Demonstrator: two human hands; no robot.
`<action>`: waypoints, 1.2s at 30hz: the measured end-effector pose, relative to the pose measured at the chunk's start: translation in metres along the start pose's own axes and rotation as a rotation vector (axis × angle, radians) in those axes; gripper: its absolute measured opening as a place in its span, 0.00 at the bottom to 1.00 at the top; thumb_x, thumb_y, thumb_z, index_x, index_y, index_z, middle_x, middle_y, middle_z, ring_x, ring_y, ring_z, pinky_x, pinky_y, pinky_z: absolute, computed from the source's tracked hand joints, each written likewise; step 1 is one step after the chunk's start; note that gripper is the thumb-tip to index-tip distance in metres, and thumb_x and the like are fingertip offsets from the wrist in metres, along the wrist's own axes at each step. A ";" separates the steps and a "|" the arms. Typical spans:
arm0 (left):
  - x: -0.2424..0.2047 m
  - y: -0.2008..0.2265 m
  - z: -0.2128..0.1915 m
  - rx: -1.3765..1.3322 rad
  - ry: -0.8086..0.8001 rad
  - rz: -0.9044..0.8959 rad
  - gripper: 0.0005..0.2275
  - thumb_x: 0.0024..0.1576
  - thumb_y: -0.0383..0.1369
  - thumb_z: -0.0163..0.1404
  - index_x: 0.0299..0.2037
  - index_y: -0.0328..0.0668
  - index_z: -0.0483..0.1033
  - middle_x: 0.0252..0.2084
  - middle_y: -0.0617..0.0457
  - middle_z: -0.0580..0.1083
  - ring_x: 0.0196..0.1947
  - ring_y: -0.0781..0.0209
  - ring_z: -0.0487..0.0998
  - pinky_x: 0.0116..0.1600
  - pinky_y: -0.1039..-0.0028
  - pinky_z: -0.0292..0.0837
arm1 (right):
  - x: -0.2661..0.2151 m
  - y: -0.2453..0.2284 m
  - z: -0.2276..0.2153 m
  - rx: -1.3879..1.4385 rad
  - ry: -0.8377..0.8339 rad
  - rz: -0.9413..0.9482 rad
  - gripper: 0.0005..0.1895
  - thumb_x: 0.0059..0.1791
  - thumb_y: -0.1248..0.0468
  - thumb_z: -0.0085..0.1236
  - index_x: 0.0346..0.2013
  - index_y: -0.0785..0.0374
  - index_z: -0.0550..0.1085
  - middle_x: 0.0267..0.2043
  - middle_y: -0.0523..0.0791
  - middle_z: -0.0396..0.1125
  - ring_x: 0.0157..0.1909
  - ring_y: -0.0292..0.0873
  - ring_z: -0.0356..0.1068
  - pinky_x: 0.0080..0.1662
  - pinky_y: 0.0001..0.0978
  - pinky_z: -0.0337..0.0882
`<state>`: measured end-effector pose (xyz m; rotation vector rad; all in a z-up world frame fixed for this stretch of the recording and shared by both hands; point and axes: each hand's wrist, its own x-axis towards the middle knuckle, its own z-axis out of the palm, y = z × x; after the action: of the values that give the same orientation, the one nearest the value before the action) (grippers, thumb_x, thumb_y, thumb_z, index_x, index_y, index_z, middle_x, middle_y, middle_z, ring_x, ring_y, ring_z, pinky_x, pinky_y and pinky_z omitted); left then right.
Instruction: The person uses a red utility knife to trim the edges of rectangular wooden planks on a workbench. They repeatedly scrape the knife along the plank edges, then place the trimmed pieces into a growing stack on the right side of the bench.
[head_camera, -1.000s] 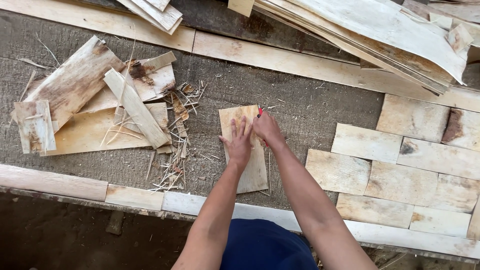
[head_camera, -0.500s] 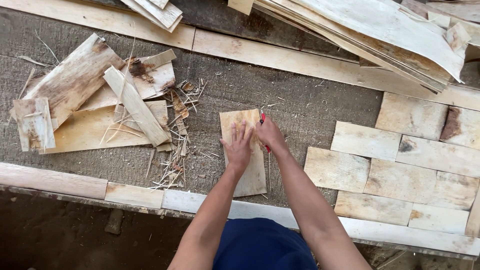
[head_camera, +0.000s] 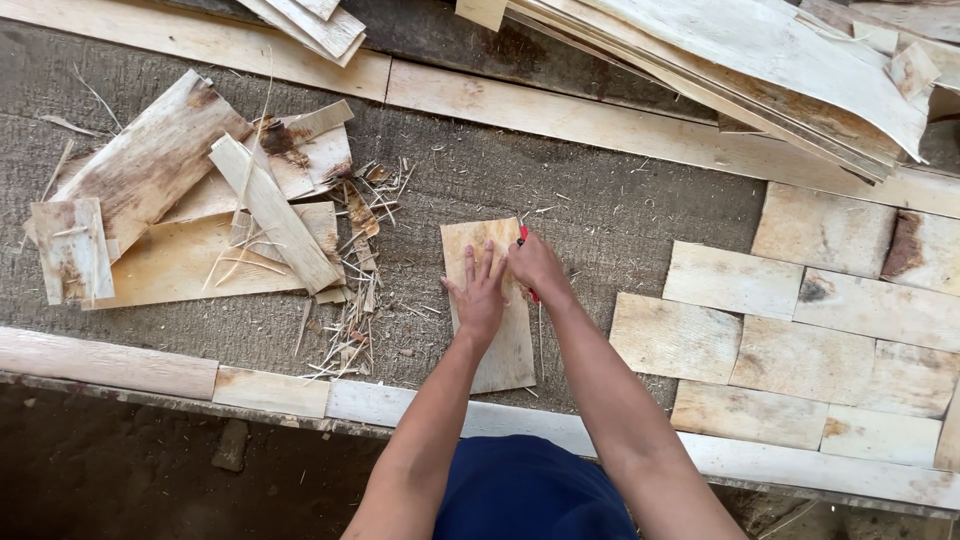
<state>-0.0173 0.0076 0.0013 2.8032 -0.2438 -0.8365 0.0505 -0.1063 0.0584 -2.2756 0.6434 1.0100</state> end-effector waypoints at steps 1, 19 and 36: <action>0.000 0.000 -0.001 0.000 -0.001 0.000 0.38 0.51 0.40 0.64 0.72 0.67 0.56 0.81 0.64 0.37 0.79 0.45 0.34 0.62 0.17 0.54 | -0.016 -0.011 -0.007 0.000 -0.001 0.001 0.30 0.50 0.50 0.39 0.59 0.67 0.68 0.56 0.62 0.70 0.62 0.64 0.68 0.61 0.57 0.68; 0.003 -0.001 0.007 0.000 -0.013 0.010 0.41 0.49 0.40 0.65 0.73 0.67 0.54 0.81 0.65 0.35 0.79 0.44 0.33 0.62 0.15 0.52 | -0.054 -0.025 -0.010 -0.026 -0.056 0.046 0.29 0.51 0.52 0.40 0.61 0.67 0.66 0.57 0.61 0.70 0.62 0.64 0.69 0.59 0.55 0.71; 0.004 -0.003 0.015 0.000 0.021 0.010 0.39 0.50 0.38 0.64 0.72 0.67 0.56 0.81 0.66 0.37 0.79 0.45 0.35 0.62 0.15 0.53 | -0.031 0.002 0.008 -0.028 -0.032 0.017 0.28 0.52 0.52 0.38 0.60 0.69 0.65 0.58 0.63 0.69 0.63 0.64 0.68 0.61 0.54 0.70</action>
<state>-0.0218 0.0070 -0.0133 2.8067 -0.2545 -0.8048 0.0265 -0.0969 0.0777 -2.2774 0.6402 1.0674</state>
